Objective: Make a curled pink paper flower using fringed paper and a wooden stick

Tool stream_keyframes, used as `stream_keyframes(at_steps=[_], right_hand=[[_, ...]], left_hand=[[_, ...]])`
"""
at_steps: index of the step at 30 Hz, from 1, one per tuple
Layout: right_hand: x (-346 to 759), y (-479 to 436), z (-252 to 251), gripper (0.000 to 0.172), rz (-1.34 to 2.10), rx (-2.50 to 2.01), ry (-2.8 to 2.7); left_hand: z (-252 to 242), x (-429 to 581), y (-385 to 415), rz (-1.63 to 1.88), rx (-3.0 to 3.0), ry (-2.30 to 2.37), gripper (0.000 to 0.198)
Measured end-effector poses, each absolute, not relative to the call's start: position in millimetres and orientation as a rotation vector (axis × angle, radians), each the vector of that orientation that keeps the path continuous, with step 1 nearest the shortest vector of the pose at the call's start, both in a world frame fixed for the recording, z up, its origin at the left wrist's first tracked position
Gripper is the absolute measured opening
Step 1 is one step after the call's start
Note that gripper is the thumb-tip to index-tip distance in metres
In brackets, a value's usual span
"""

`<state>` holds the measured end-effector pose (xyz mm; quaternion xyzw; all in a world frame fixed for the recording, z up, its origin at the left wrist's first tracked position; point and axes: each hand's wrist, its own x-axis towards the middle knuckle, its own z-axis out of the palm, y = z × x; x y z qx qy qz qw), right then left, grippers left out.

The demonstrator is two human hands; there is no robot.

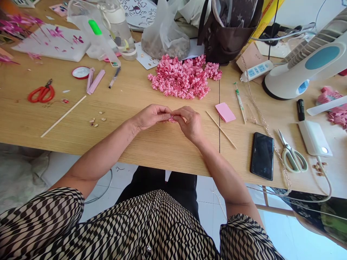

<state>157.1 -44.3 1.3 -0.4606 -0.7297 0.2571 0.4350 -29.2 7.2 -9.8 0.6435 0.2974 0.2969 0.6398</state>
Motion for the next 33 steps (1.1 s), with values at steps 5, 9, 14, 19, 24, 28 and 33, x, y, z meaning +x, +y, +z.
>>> stream_keyframes(at_steps=[5,9,14,19,24,28,33], right_hand=[[159,-43,1,0.009,0.608,-1.161,-1.844],[158,-43,1,0.007,0.625,-1.185,-1.836],[157,-43,1,0.015,0.888,-1.194,-1.702],[159,-41,-2,0.029,1.182,-1.113,-1.545],[157,-40,-4,0.032,1.405,-1.020,-1.322],[157,-39,-5,0.031,1.464,-0.997,-1.213],[160,-37,-5,0.033,1.541,-0.988,-1.053]], left_hand=[[-7,-29,7,0.668,1.509,0.699,0.033],[-9,-29,7,0.656,1.473,0.701,0.037],[-11,-29,6,0.599,1.191,0.620,0.040],[-9,-26,4,0.458,0.980,0.506,0.044],[-12,-24,3,0.433,0.911,0.474,0.043],[-14,-22,4,0.549,0.931,0.552,0.041],[-8,-17,-1,0.927,1.139,0.699,0.036]])
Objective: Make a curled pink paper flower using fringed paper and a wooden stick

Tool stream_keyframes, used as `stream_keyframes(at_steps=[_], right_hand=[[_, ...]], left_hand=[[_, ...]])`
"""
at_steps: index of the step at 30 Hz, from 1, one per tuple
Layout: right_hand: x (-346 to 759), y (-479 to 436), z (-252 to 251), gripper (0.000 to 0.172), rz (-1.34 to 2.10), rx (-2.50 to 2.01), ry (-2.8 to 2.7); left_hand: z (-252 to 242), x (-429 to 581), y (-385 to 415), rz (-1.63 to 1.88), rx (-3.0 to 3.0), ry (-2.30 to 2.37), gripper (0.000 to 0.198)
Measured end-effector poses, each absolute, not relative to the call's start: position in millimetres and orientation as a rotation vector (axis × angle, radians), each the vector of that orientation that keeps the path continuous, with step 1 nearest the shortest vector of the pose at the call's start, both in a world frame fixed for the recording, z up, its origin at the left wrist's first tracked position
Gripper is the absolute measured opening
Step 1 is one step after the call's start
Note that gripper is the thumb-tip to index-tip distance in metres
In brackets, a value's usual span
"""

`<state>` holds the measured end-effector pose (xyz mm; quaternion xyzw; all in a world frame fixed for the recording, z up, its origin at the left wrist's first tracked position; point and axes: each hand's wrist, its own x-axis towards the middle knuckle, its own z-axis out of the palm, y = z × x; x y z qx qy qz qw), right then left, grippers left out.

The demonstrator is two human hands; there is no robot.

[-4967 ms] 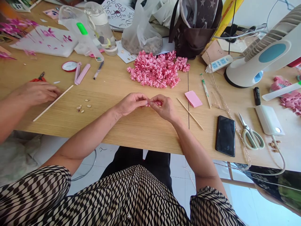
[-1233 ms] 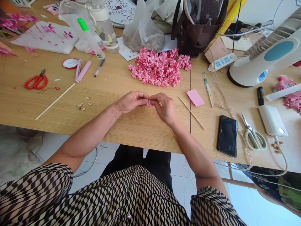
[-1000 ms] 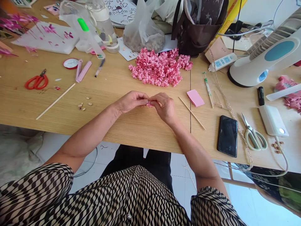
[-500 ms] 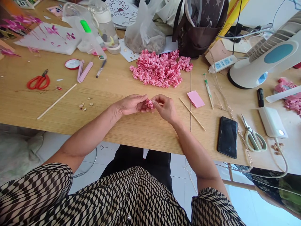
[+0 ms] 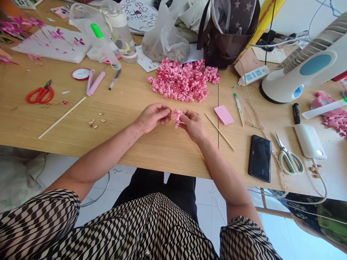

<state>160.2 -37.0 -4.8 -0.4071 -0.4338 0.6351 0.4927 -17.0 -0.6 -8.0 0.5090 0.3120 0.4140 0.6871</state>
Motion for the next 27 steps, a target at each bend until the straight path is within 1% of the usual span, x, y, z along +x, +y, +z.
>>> stream_keyframes(at_steps=[3,10,15,21,27], right_hand=[[161,-36,-5,0.032,1.553,-0.978,-0.995],[157,-37,-5,0.032,1.550,-0.963,-0.939],[156,-38,-4,0.030,1.563,-0.932,-0.930],[154,-40,-4,0.026,1.564,-0.921,-0.940],[154,-41,-6,0.025,1.612,-0.894,-0.925]], left_hand=[[-4,-14,-7,1.160,1.417,0.742,0.035],[-5,-10,-17,1.424,2.069,0.869,0.012],[-6,-9,-16,1.518,2.121,0.945,0.002],[-8,-9,-15,1.629,2.160,0.999,0.003],[-10,-9,-15,1.686,2.267,1.010,0.005]])
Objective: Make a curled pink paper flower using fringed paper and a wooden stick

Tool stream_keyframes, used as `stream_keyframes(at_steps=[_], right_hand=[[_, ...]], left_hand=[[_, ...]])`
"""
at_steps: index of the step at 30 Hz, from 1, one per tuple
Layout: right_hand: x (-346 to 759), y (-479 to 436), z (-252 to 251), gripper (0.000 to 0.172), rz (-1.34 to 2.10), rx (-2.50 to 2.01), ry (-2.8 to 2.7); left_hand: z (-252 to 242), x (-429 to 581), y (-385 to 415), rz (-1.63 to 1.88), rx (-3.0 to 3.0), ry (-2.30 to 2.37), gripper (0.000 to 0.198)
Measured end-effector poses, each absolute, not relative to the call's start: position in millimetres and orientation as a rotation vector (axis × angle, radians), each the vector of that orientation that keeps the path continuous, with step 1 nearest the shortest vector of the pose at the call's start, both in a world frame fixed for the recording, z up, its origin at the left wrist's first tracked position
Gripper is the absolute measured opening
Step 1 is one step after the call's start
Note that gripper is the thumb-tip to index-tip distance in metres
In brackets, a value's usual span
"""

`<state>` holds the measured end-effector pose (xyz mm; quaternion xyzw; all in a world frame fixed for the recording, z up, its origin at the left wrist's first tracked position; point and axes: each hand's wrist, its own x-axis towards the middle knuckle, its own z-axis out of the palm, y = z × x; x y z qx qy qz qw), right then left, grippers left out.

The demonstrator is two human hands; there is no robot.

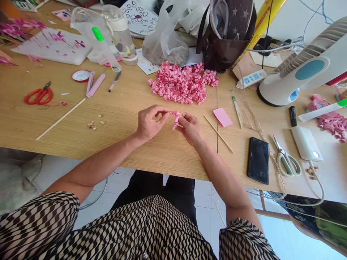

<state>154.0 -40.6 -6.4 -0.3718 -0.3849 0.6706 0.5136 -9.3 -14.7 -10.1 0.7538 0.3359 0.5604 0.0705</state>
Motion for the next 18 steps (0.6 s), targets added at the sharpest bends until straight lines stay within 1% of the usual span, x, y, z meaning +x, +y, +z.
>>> stream_keyframes(at_steps=[6,12,15,18], right_hand=[[155.1,-40.5,-8.2,0.023,1.683,-0.876,-0.827],[154.2,-40.7,-9.9,0.020,1.712,-0.872,-0.767],[153.8,-40.5,-10.4,0.016,1.706,-0.895,-0.770],[153.7,-40.0,-10.5,0.017,1.708,-0.898,-0.772]], left_hand=[[-10.6,-10.0,-14.5,1.677,2.435,0.803,0.008],[-11.5,-10.7,-14.6,1.571,2.510,0.892,0.007],[-12.2,-11.2,-14.3,1.571,2.537,0.909,0.006],[-11.7,-11.9,-13.7,1.576,2.559,0.948,0.004]])
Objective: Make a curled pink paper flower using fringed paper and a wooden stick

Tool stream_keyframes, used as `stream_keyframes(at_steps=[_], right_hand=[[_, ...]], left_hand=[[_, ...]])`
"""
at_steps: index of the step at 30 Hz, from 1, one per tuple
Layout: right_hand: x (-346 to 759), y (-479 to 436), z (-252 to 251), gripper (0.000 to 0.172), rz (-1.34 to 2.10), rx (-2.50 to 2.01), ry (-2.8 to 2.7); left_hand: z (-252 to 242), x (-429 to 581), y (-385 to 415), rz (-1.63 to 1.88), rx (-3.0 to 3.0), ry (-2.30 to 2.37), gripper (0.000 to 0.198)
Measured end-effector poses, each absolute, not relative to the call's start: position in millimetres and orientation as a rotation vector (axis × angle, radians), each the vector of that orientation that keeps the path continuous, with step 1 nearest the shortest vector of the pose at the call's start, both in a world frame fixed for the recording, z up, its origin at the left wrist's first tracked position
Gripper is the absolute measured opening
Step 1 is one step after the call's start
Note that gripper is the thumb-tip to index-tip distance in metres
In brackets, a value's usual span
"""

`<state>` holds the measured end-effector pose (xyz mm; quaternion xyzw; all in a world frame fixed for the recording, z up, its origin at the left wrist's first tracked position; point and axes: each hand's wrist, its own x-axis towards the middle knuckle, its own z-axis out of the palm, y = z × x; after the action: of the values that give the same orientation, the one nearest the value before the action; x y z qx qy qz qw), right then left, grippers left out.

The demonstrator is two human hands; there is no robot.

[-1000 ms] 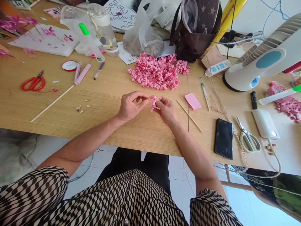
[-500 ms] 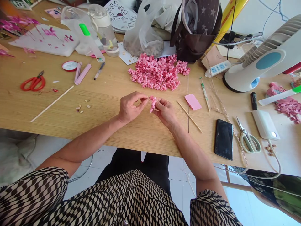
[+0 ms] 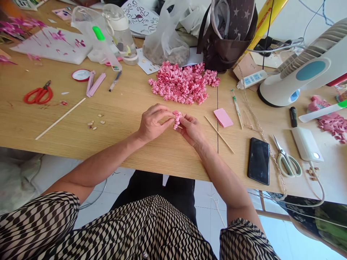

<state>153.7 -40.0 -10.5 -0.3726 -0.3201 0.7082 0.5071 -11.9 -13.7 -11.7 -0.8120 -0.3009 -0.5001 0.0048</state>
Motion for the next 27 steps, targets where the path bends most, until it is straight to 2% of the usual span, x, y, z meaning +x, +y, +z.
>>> stream_keyframes(at_steps=[5,10,18,27], right_hand=[[154.1,-39.1,-10.9,0.022,1.711,-0.881,-0.794],[153.6,-40.2,-10.5,0.025,1.699,-0.883,-0.828],[150.2,-43.1,-7.3,0.031,1.630,-0.899,-0.920],[152.1,-43.2,-8.8,0.027,1.654,-0.847,-0.913]], left_hand=[[-8.8,-11.8,-13.5,-1.649,-2.533,-0.947,0.002],[-8.5,-11.2,-14.4,-1.773,-2.503,-1.023,0.009],[-9.7,-12.0,-14.7,-1.781,-2.501,-1.137,0.007],[-7.7,-13.0,-11.9,-1.896,-2.591,-1.046,0.011]])
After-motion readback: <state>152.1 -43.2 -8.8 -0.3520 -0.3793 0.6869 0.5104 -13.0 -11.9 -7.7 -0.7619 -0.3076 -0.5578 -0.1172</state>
